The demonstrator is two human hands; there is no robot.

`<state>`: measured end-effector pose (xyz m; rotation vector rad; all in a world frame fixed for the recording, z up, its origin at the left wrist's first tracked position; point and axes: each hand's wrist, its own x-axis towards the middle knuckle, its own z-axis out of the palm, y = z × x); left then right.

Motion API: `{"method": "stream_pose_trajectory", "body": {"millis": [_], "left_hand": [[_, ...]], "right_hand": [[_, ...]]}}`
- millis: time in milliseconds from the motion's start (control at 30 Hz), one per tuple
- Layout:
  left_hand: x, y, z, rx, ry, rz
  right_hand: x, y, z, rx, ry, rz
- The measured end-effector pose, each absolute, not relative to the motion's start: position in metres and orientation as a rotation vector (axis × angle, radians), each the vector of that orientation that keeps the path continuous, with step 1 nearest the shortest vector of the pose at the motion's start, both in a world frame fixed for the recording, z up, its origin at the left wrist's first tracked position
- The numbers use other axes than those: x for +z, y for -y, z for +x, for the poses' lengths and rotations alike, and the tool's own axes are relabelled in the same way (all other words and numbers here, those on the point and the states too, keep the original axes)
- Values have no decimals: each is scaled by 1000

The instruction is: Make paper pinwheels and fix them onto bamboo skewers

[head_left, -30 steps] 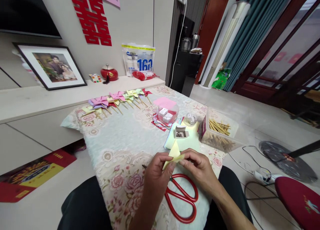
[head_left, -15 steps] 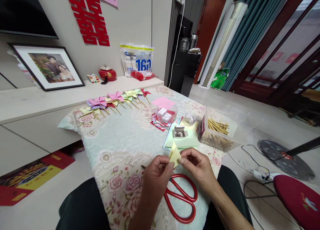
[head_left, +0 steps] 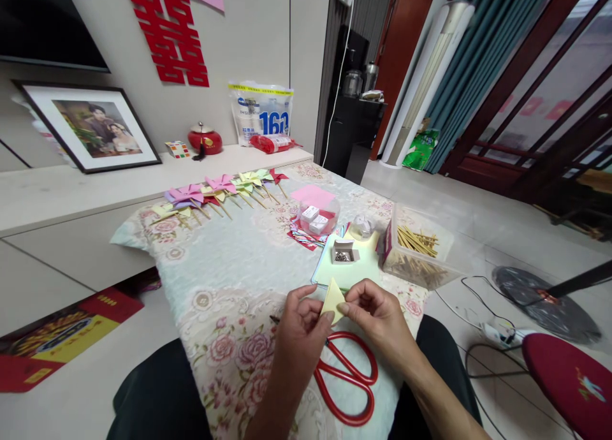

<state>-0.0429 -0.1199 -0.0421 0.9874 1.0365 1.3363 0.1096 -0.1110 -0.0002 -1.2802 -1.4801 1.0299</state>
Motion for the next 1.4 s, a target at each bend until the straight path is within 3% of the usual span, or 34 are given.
{"method": "stream_pose_trajectory", "body": {"millis": [300, 833, 1100, 1400], "left_hand": [[-34, 119, -51, 1276, -1048, 1032], [-32, 118, -51, 1396, -993, 750], [-33, 117, -51, 1289, -1069, 731], [-37, 114, -53, 1412, -1040, 652]], "right_hand": [[15, 114, 108, 933, 1818, -1280], [4, 114, 99, 1148, 1469, -1295], [11, 111, 98, 1002, 1539, -1319], [10, 118, 94, 843, 1747, -1293]]}}
